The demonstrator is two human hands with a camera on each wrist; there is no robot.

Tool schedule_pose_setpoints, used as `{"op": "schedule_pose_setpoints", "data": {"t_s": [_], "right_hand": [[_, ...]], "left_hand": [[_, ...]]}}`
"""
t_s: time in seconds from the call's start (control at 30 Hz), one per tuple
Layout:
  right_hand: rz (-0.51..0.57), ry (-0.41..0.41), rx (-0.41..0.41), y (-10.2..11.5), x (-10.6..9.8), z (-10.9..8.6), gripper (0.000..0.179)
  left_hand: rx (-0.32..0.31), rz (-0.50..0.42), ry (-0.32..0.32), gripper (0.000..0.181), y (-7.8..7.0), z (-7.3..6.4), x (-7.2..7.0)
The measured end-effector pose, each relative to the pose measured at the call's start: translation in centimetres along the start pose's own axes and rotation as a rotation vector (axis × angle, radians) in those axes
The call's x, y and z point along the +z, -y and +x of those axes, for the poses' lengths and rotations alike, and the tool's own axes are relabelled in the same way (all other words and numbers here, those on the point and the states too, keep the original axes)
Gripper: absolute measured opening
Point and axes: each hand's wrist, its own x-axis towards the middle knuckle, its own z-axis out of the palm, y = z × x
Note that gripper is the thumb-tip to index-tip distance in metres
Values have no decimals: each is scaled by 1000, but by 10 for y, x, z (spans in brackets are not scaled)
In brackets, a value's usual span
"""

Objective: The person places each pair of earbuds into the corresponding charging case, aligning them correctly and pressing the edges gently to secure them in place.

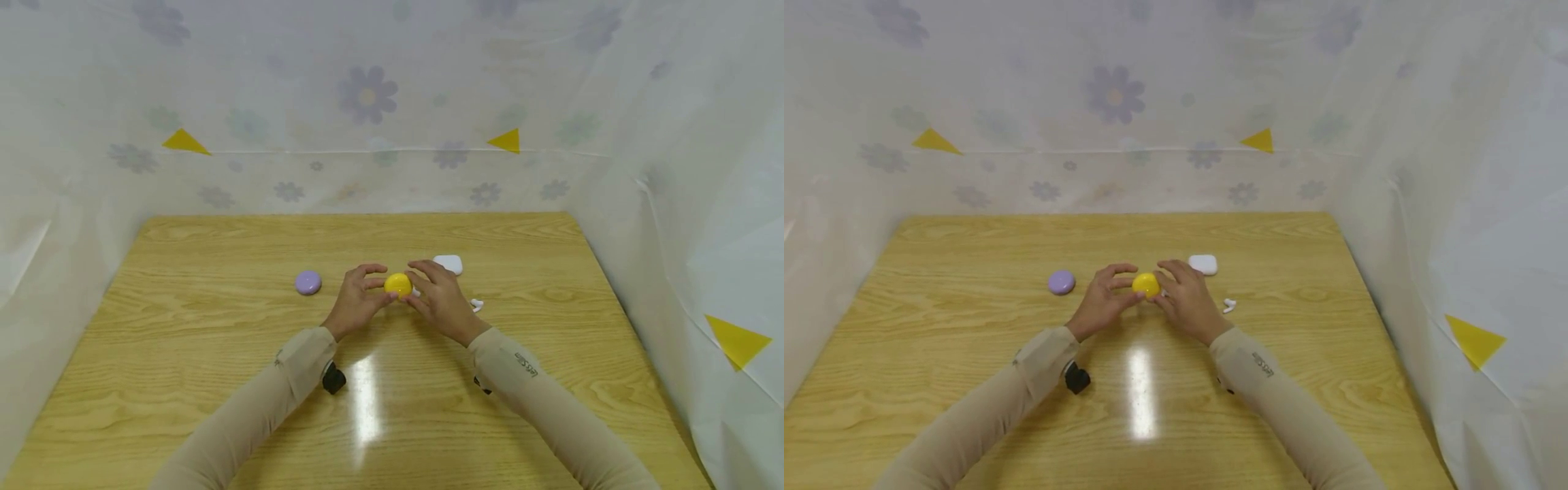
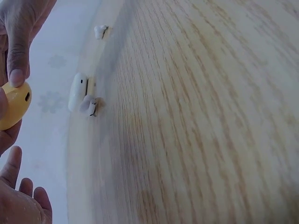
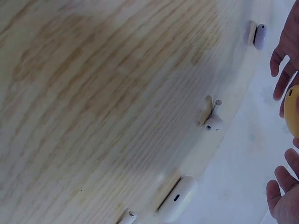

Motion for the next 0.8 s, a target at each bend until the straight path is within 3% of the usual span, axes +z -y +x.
{"op": "schedule_pose_setpoints", "data": {"t_s": [0.07,0.3,0.47,0.57,0.8], "right_hand": [[1,2,3,0,0,0,41],[6,7,5,-1,-2,-1,43],[3,5,34,-3,-4,-3,45],[10,10,64,-5,-6,-6,43],[9,9,83,-12,-7,-16,38]], "left_hand": [[12,8,1,55,1,0,0],[68,167,-32,30,1,2,-2],[93,309,-60,31,0,5,-3],[56,390,-107,34,0,9,-5],[-105,469,-172,40,1,22,-17]]}}
